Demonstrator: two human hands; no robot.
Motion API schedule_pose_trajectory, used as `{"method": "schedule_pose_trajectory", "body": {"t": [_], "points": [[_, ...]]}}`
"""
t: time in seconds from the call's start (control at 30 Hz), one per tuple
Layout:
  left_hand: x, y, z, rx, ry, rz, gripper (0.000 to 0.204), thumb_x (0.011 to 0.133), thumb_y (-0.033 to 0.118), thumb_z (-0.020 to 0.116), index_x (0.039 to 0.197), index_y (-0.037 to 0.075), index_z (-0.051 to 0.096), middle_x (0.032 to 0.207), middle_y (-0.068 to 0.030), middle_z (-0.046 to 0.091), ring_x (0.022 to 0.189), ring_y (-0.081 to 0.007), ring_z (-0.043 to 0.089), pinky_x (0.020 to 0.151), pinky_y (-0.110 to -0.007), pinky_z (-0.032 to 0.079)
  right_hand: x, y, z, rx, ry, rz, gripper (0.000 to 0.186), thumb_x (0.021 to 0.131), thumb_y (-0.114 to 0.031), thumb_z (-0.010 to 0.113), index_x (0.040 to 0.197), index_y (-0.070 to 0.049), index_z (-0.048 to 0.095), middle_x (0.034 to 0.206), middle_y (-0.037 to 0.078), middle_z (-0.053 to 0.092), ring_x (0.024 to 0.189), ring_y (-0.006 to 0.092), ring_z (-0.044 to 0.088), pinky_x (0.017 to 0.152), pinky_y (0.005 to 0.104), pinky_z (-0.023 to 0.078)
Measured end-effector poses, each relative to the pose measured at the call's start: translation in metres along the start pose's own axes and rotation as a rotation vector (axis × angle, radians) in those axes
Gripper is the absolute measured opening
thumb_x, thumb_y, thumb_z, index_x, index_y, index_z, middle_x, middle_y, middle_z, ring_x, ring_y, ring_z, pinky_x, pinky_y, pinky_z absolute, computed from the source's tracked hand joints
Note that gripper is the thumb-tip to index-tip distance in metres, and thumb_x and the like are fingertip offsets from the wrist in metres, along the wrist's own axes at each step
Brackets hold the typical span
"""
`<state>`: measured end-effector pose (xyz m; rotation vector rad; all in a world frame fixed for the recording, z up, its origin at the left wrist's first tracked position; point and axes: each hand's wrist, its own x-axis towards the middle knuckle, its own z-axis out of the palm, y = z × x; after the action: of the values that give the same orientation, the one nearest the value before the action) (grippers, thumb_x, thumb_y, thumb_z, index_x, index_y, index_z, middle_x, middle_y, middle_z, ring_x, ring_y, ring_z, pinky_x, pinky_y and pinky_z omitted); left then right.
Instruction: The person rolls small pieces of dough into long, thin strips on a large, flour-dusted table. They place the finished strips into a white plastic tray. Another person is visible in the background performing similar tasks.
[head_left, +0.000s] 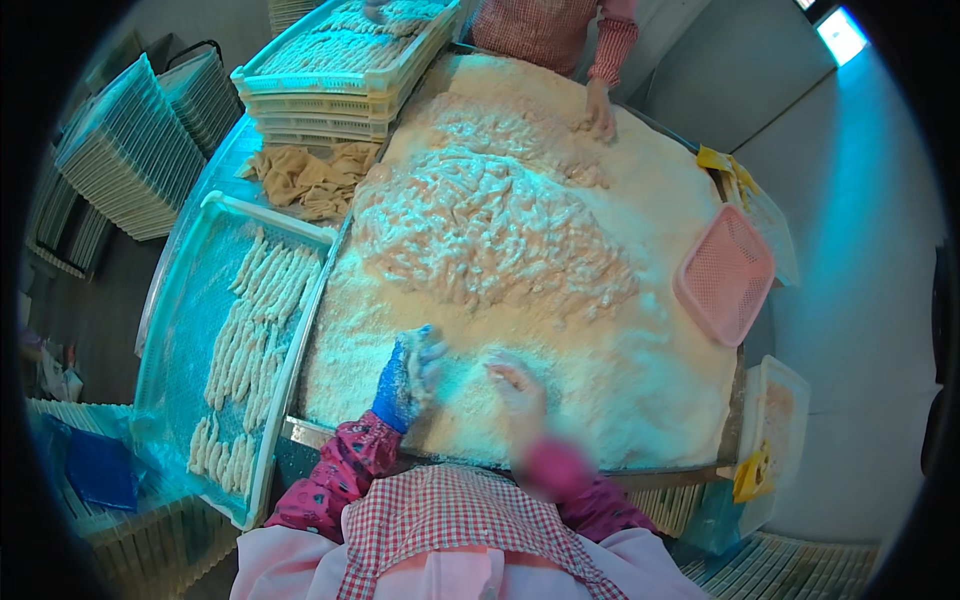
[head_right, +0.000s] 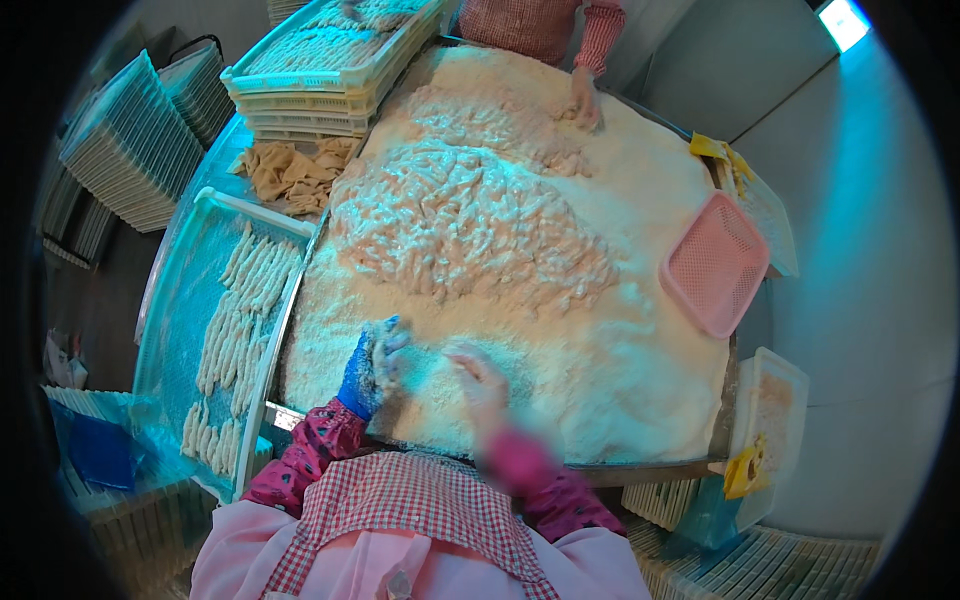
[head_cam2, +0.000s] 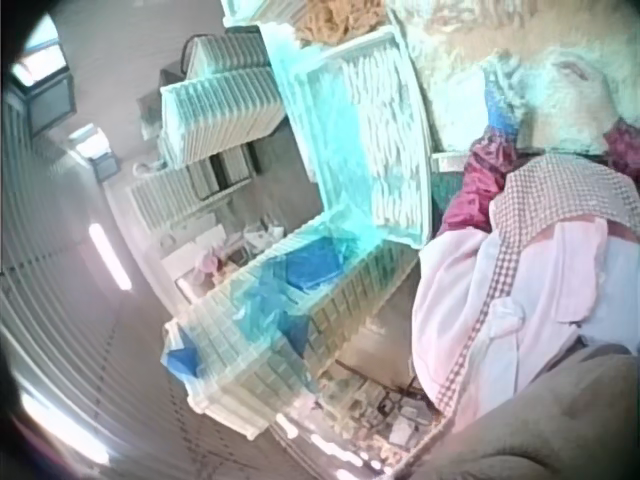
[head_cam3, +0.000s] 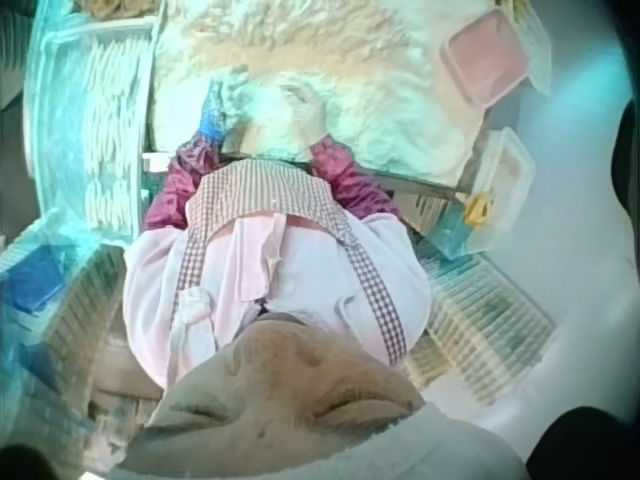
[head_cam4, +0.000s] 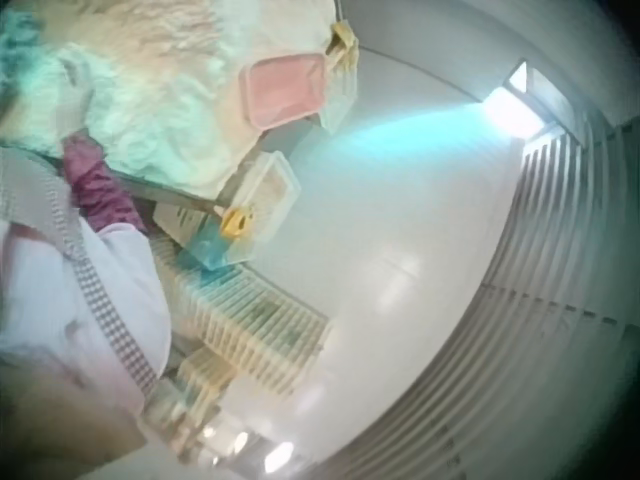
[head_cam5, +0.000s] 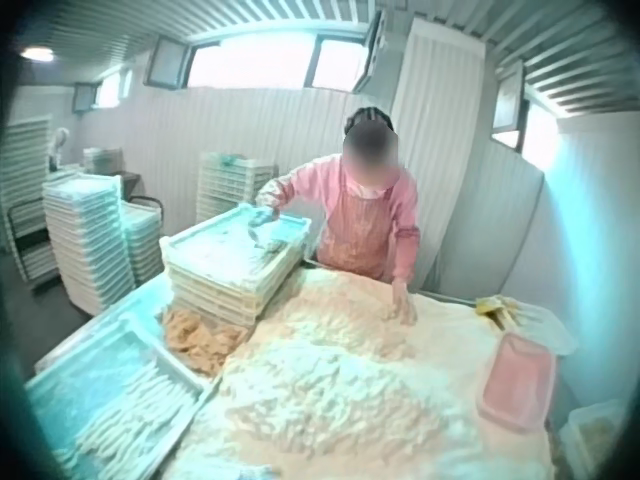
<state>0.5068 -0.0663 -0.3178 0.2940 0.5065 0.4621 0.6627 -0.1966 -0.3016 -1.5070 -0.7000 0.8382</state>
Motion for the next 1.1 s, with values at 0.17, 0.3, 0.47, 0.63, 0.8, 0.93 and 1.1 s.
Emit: {"method": "schedule_pose_trajectory", "body": {"t": [0.17,0.3,0.47,0.63,0.8,0.93,1.1], "points": [[0.013,-0.013,0.06,0.017,-0.246,0.263,0.058,0.095,0.045,0.028,0.142,0.011,0.017,0.143,-0.0111,0.027,0.126,-0.0214,0.034,0.103,-0.038,0.031,-0.017,-0.037,0.057,-0.586,-0.155,-0.773,0.052,0.089,-0.029,0.047,0.132,-0.002,0.038,0.138,0.016,0.036,0.129,0.0314,0.033,0.104,0.0439,0.026],[0.001,-0.036,0.072,0.596,-0.357,0.581,0.068,0.093,0.045,0.033,0.143,0.007,0.006,0.148,-0.0125,0.015,0.135,-0.0262,0.017,0.11,-0.041,0.012,-0.011,-0.032,0.063,-0.48,-0.047,-0.763,0.066,0.092,-0.049,0.031,0.14,-0.003,0.024,0.145,0.019,0.017,0.133,0.0377,0.019,0.106,0.0444,0.021],[0.001,-0.052,0.083,0.552,-0.56,1.004,0.075,0.091,0.053,0.029,0.143,0.004,0.007,0.15,-0.0116,0.003,0.138,-0.026,0.005,0.11,-0.042,0.002,-0.002,-0.017,0.067,-0.355,0.068,-0.728,0.079,0.089,-0.06,0.018,0.142,-0.002,0.013,0.146,0.024,0.005,0.135,0.0401,0.009,0.106,0.0449,0.02],[-0.007,-0.039,0.067,0.603,-0.358,0.657,0.08,0.089,0.057,0.03,0.142,0.003,0.007,0.15,-0.012,0.003,0.138,-0.0267,0.005,0.11,-0.043,0.001,-0.011,-0.057,0.084,-0.142,-0.075,-0.753,0.082,0.087,-0.062,0.018,0.142,-0.002,0.01,0.147,0.022,0.001,0.136,0.0382,0.005,0.107,0.0461,0.018],[0.006,-0.061,0.095,0.46,-0.564,1.154,0.084,0.087,0.059,0.029,0.141,-0.001,0.007,0.148,-0.0193,0.003,0.137,-0.0343,0.004,0.109,-0.046,0.001,0.001,-0.04,0.073,-0.363,-0.038,-0.758,0.08,0.088,-0.059,0.023,0.142,-0.002,0.01,0.147,0.022,0.002,0.136,0.0376,0.004,0.107,0.0458,0.014],[-0.008,-0.035,0.059,0.742,-0.376,0.544,0.091,0.083,0.066,0.028,0.142,0.0,0.006,0.147,-0.0219,0.004,0.136,-0.0357,0.006,0.109,-0.047,0.001,0.003,-0.038,0.073,-0.401,-0.041,-0.752,0.079,0.088,-0.056,0.026,0.142,-0.001,0.01,0.147,0.022,0.002,0.136,0.0371,0.004,0.108,0.0455,0.012],[-0.011,-0.024,0.096,0.698,-0.488,0.794,0.067,0.095,0.044,0.03,0.142,0.003,0.006,0.148,-0.0137,0.011,0.136,-0.0252,0.013,0.11,-0.04,0.007,0.012,-0.04,0.073,-0.403,-0.115,-0.701,0.077,0.089,-0.053,0.031,0.141,0.0,0.01,0.147,0.022,0.003,0.136,0.0364,0.003,0.109,0.0452,0.008]]}}
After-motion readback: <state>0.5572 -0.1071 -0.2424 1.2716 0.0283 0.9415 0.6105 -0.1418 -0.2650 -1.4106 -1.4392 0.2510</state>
